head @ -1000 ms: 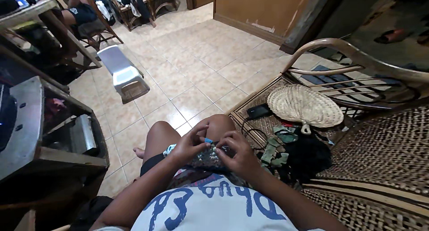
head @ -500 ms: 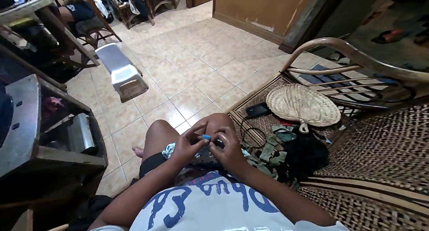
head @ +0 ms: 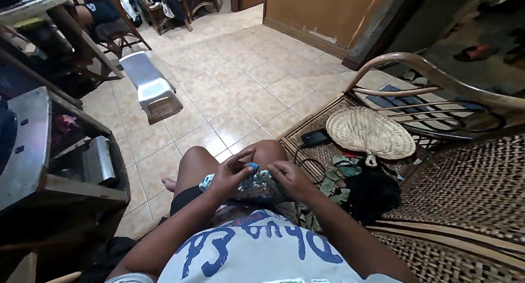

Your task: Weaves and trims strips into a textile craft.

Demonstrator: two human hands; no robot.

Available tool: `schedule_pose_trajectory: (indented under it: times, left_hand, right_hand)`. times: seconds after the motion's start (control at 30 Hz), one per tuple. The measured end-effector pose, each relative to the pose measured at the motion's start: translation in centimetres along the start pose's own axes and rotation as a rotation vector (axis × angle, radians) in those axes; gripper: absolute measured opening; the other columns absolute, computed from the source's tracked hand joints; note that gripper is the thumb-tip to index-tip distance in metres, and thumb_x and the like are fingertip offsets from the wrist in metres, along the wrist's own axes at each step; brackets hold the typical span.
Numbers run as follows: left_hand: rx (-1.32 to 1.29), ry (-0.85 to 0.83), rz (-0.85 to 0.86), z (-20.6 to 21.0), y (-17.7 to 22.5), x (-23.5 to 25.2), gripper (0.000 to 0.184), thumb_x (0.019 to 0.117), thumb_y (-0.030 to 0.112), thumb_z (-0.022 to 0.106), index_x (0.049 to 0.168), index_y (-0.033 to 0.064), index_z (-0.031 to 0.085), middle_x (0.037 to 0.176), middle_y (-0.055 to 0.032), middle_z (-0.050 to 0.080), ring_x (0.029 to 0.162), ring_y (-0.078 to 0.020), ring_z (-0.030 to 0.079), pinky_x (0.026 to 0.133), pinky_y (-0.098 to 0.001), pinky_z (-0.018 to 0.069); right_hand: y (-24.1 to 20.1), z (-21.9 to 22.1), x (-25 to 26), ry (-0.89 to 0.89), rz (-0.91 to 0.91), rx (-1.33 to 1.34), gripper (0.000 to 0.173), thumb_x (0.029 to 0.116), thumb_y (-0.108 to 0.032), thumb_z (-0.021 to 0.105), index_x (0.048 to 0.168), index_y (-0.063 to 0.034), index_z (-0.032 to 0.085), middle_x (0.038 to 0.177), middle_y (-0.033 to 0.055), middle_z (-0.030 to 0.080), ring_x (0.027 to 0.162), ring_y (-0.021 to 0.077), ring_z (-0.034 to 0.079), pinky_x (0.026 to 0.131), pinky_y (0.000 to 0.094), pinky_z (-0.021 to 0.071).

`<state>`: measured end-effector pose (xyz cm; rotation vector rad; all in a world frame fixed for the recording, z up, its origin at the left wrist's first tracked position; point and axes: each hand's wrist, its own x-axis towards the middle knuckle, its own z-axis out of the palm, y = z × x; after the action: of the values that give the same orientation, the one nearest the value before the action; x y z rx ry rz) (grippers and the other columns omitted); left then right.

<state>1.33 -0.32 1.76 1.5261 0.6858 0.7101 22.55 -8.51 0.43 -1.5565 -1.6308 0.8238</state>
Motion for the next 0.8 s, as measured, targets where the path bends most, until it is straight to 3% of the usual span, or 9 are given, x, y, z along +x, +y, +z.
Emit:
schedule_pose_trajectory:
  times: [0.07,0.17,0.27,0.37,0.47,0.57,0.63,0.7,0.8]
  left_hand:
    - [0.144,-0.033,0.116,0.2,-0.1,0.1,0.045,0.0972,0.005,0.064,0.14,-0.0039,0.054,0.107,-0.008,0.073,0.09,-0.0049,0.069,0.086,-0.0229,0.0569]
    - [0.295,-0.033,0.285,0.6,-0.4,0.3,0.042,0.0944,0.005,0.066,0.135,-0.0043,0.06,0.107,-0.0085,0.074,0.088,-0.0026,0.068,0.083,-0.02,0.0563]
    - [0.318,0.045,0.303,0.5,-1.0,0.6,0.048,0.0944,0.008,0.066,0.141,-0.0008,0.055,0.113,-0.013,0.069,0.087,-0.009,0.068,0.079,-0.0252,0.0583]
    - [0.319,0.026,0.195,0.1,-1.0,0.3,0.055,0.0994,0.019,0.063,0.147,-0.001,0.043,0.107,-0.0111,0.066,0.085,-0.0103,0.067,0.079,-0.028,0.0587]
    - [0.352,-0.044,0.137,0.2,-0.9,-0.2,0.063,0.0952,0.024,0.069,0.146,-0.0031,0.044,0.095,-0.0075,0.069,0.079,-0.0058,0.064,0.078,-0.0246,0.0552]
    - [0.338,-0.067,0.145,0.6,-1.0,-0.3,0.059,0.0945,0.017,0.069,0.145,-0.0018,0.048,0.103,-0.0111,0.071,0.083,-0.0067,0.067,0.081,-0.0253,0.0568]
    - [0.335,-0.051,0.178,0.8,-0.9,-0.3,0.056,0.0953,0.014,0.067,0.146,-0.002,0.048,0.105,-0.0113,0.071,0.085,-0.0061,0.067,0.082,-0.024,0.0565]
    - [0.323,-0.047,0.208,1.0,-0.9,-0.3,0.053,0.0953,0.011,0.067,0.142,-0.005,0.049,0.109,-0.0122,0.071,0.089,-0.0067,0.07,0.084,-0.0239,0.0578]
    - [0.345,-0.067,0.247,1.0,-1.3,-0.6,0.036,0.0953,0.01,0.065,0.123,-0.0088,0.053,0.103,-0.0113,0.068,0.089,-0.0058,0.067,0.083,-0.023,0.0568]
  right_hand:
    - [-0.5,-0.8,0.3,-0.166,0.005,0.051,0.046,0.1096,-0.034,0.043,0.098,0.0007,0.07,0.084,0.0038,0.061,0.078,0.0065,0.054,0.075,0.0279,0.0462]
    - [-1.5,-0.3,0.9,-0.255,0.061,0.327,0.03,0.1079,-0.027,0.049,0.097,-0.0055,0.067,0.082,-0.0088,0.059,0.074,-0.0067,0.053,0.071,0.0153,0.0451]
    - [-2.5,0.7,1.4,-0.146,0.145,0.574,0.017,0.1011,-0.014,0.063,0.111,-0.0009,0.068,0.097,-0.0014,0.071,0.089,0.0002,0.065,0.086,0.0207,0.0545]
    - [-2.6,1.1,1.7,0.008,0.171,0.649,0.006,0.0966,-0.006,0.066,0.1,-0.0011,0.067,0.09,-0.0002,0.069,0.084,0.0034,0.065,0.083,0.0217,0.0553]
    - [-2.6,1.4,1.6,0.029,0.162,0.649,0.004,0.0974,-0.005,0.065,0.1,-0.0014,0.066,0.09,0.0005,0.068,0.083,0.0038,0.065,0.082,0.022,0.0554]
    - [-2.6,1.9,1.2,0.058,0.103,0.605,0.009,0.0972,-0.007,0.065,0.104,-0.0011,0.067,0.091,0.0005,0.069,0.084,0.0037,0.066,0.081,0.0221,0.056]
    - [-2.3,2.3,1.1,0.178,0.021,0.584,0.005,0.0948,-0.007,0.067,0.099,-0.0035,0.068,0.085,-0.0024,0.069,0.079,0.002,0.066,0.076,0.0205,0.0563]
    - [-1.9,2.5,1.4,0.259,-0.06,0.556,0.001,0.0931,-0.006,0.068,0.093,-0.0049,0.068,0.081,-0.0044,0.068,0.074,0.0004,0.064,0.072,0.0189,0.0552]
    - [-1.7,2.6,1.5,0.289,-0.074,0.549,0.002,0.0923,-0.006,0.069,0.091,-0.0048,0.069,0.081,-0.0042,0.069,0.073,0.0003,0.064,0.071,0.0188,0.0557]
